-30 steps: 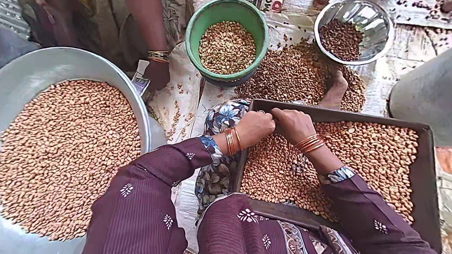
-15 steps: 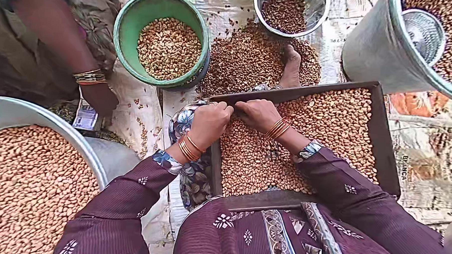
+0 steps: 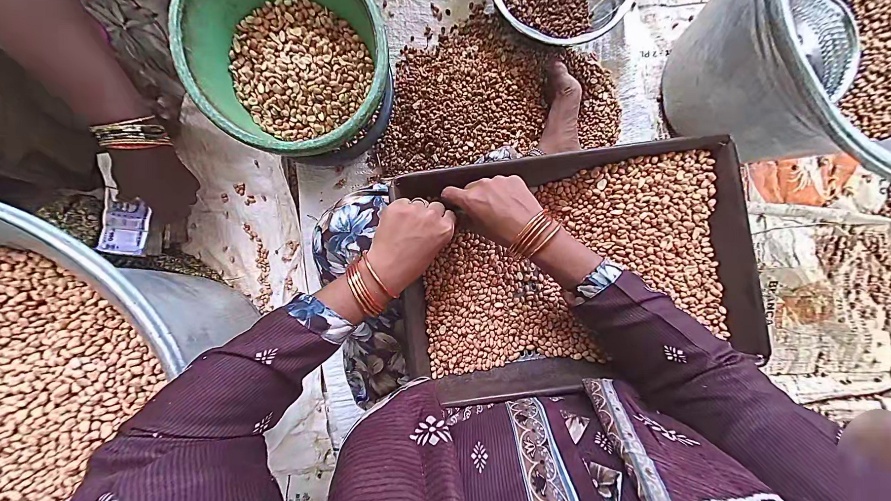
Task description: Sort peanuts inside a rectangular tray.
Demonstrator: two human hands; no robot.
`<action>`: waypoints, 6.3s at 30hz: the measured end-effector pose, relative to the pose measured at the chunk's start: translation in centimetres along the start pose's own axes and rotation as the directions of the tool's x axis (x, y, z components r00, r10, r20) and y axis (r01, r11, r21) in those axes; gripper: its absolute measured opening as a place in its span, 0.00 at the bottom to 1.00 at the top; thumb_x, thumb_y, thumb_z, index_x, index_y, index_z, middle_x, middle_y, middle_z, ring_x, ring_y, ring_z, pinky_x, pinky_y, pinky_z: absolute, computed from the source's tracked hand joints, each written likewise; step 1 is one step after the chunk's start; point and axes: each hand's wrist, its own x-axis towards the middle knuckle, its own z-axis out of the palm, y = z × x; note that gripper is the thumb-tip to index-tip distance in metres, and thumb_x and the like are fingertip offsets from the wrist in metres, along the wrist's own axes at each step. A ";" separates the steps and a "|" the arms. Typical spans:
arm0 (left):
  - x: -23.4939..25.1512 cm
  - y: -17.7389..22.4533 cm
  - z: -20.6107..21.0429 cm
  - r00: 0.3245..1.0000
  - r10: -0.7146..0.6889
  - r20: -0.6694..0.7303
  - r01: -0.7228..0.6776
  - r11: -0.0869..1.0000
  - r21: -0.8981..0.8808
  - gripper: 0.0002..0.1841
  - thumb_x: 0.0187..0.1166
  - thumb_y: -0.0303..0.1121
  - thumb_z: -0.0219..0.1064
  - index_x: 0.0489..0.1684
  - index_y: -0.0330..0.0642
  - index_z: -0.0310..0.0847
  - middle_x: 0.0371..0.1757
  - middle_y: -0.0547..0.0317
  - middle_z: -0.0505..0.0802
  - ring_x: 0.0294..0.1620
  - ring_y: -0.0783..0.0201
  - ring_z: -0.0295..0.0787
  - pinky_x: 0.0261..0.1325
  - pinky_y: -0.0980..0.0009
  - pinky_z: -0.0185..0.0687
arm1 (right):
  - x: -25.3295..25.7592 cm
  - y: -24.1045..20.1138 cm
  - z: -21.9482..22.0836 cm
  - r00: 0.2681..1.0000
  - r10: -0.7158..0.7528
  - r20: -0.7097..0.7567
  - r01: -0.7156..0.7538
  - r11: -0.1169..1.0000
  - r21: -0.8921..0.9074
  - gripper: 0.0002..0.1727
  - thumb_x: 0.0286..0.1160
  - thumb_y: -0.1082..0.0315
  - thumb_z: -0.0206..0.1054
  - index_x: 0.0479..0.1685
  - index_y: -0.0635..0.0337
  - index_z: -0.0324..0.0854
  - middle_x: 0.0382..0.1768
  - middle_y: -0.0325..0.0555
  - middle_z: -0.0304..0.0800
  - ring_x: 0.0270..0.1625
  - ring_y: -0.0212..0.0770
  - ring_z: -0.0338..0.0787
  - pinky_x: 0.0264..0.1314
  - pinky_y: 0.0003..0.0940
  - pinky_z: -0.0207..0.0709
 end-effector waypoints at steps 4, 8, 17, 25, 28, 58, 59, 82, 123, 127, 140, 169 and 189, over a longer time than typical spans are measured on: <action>0.1 0.1 0.0 1.000 -0.009 0.017 0.009 1.000 -0.025 0.05 0.74 0.18 0.65 0.34 0.32 0.86 0.30 0.43 0.89 0.32 0.43 0.91 0.31 0.52 0.79 | -0.3 1.0 1.1 0.994 -0.088 -0.070 0.092 0.994 0.054 0.13 0.83 0.66 0.63 0.60 0.51 0.86 0.37 0.57 0.92 0.39 0.63 0.93 0.33 0.60 0.79; 0.2 -0.6 -0.4 0.999 -0.046 0.011 0.047 0.974 -0.220 0.08 0.76 0.29 0.67 0.40 0.32 0.85 0.34 0.41 0.90 0.38 0.39 0.92 0.35 0.46 0.82 | -0.3 1.0 1.4 0.994 -0.075 -0.077 0.079 0.996 0.039 0.12 0.83 0.64 0.62 0.57 0.54 0.86 0.35 0.56 0.90 0.37 0.62 0.93 0.31 0.59 0.79; 1.8 -2.9 -4.8 0.849 -0.412 0.331 0.317 -0.103 -0.943 0.15 0.88 0.32 0.40 0.36 0.51 0.74 0.28 0.71 0.81 0.22 0.79 0.73 0.25 0.84 0.68 | -2.1 1.5 -0.1 0.929 -0.068 -0.363 0.127 0.982 0.143 0.12 0.81 0.61 0.64 0.49 0.57 0.87 0.32 0.49 0.91 0.32 0.52 0.91 0.32 0.53 0.80; 1.6 -1.2 -5.0 0.773 -0.196 0.603 0.482 -0.436 -0.760 0.19 0.92 0.34 0.44 0.38 0.48 0.83 0.34 0.66 0.88 0.30 0.74 0.82 0.32 0.80 0.77 | -7.2 0.4 -0.5 0.891 -0.107 -0.440 0.226 0.947 0.227 0.06 0.75 0.71 0.71 0.45 0.59 0.92 0.40 0.50 0.89 0.33 0.41 0.89 0.33 0.35 0.85; 1.6 -0.8 -4.5 0.773 -0.155 0.616 0.535 -0.363 -0.763 0.11 0.91 0.29 0.53 0.41 0.45 0.82 0.35 0.65 0.86 0.29 0.75 0.81 0.32 0.82 0.76 | -7.2 1.3 2.9 0.929 -0.189 -0.319 0.247 0.957 0.154 0.07 0.75 0.74 0.70 0.45 0.60 0.92 0.43 0.53 0.91 0.39 0.49 0.93 0.38 0.43 0.88; -2.9 5.1 -1.6 0.837 0.506 0.210 -0.215 0.656 -0.723 0.06 0.79 0.32 0.67 0.33 0.44 0.87 0.31 0.57 0.88 0.33 0.56 0.87 0.31 0.55 0.79 | -15.4 0.5 1.4 0.855 0.490 0.172 -0.504 0.862 0.050 0.35 0.87 0.63 0.60 0.91 0.64 0.54 0.61 0.71 0.83 0.47 0.69 0.92 0.44 0.67 0.83; -3.2 5.8 -1.0 0.838 0.511 0.191 -0.250 0.670 -0.699 0.05 0.79 0.31 0.67 0.34 0.44 0.87 0.31 0.56 0.88 0.32 0.54 0.88 0.29 0.54 0.80 | -15.1 0.0 2.3 0.921 0.372 0.112 -0.385 0.912 0.139 0.38 0.86 0.64 0.59 0.94 0.62 0.50 0.63 0.66 0.81 0.45 0.61 0.92 0.42 0.58 0.86; -4.0 7.3 0.1 0.860 0.476 0.183 -0.346 0.808 -0.476 0.06 0.71 0.17 0.66 0.32 0.38 0.84 0.30 0.52 0.87 0.26 0.52 0.88 0.20 0.58 0.76 | -15.3 1.9 1.8 0.996 -0.004 -0.095 0.024 0.978 0.207 0.07 0.79 0.67 0.70 0.45 0.56 0.92 0.39 0.47 0.91 0.34 0.45 0.91 0.34 0.43 0.85; -4.2 6.9 -0.7 0.710 0.632 0.312 -0.386 0.719 -0.577 0.04 0.65 0.25 0.75 0.33 0.43 0.88 0.35 0.53 0.90 0.31 0.52 0.90 0.27 0.55 0.80 | -15.9 3.1 4.6 0.995 -0.094 -0.031 0.099 0.928 0.359 0.07 0.74 0.65 0.73 0.42 0.57 0.93 0.36 0.48 0.89 0.34 0.43 0.89 0.38 0.38 0.84; -3.9 6.6 -1.1 0.694 0.618 0.368 -0.316 0.721 -0.616 0.02 0.73 0.29 0.72 0.32 0.43 0.88 0.33 0.54 0.89 0.33 0.52 0.89 0.29 0.54 0.81 | -15.9 2.2 4.4 0.992 -0.121 -0.029 0.125 0.960 0.250 0.06 0.75 0.66 0.72 0.43 0.57 0.92 0.37 0.50 0.89 0.38 0.48 0.91 0.39 0.41 0.86; -0.7 4.7 -3.1 0.768 0.288 0.572 0.617 -0.090 -0.782 0.19 0.89 0.30 0.42 0.25 0.46 0.75 0.26 0.64 0.83 0.28 0.72 0.81 0.32 0.78 0.76 | -17.2 2.7 3.8 0.999 -0.027 -0.045 0.044 0.884 0.465 0.07 0.65 0.67 0.62 0.36 0.59 0.82 0.32 0.41 0.84 0.31 0.33 0.84 0.33 0.30 0.79; -0.8 5.9 -2.5 0.684 0.138 0.716 0.720 -0.280 -0.635 0.13 0.94 0.34 0.52 0.46 0.41 0.82 0.33 0.63 0.89 0.30 0.73 0.87 0.37 0.80 0.84 | -15.3 5.7 3.4 0.989 0.032 -0.146 -0.033 0.999 -0.005 0.06 0.80 0.71 0.66 0.42 0.64 0.88 0.40 0.57 0.89 0.46 0.57 0.92 0.46 0.49 0.86; -0.7 5.8 -2.9 0.694 0.160 0.702 0.719 -0.213 -0.662 0.12 0.93 0.32 0.52 0.50 0.38 0.82 0.40 0.58 0.91 0.36 0.70 0.91 0.41 0.78 0.87 | -15.9 4.4 3.0 0.999 -0.016 -0.046 0.019 0.998 0.067 0.05 0.77 0.72 0.68 0.40 0.64 0.89 0.40 0.55 0.89 0.41 0.54 0.93 0.42 0.47 0.87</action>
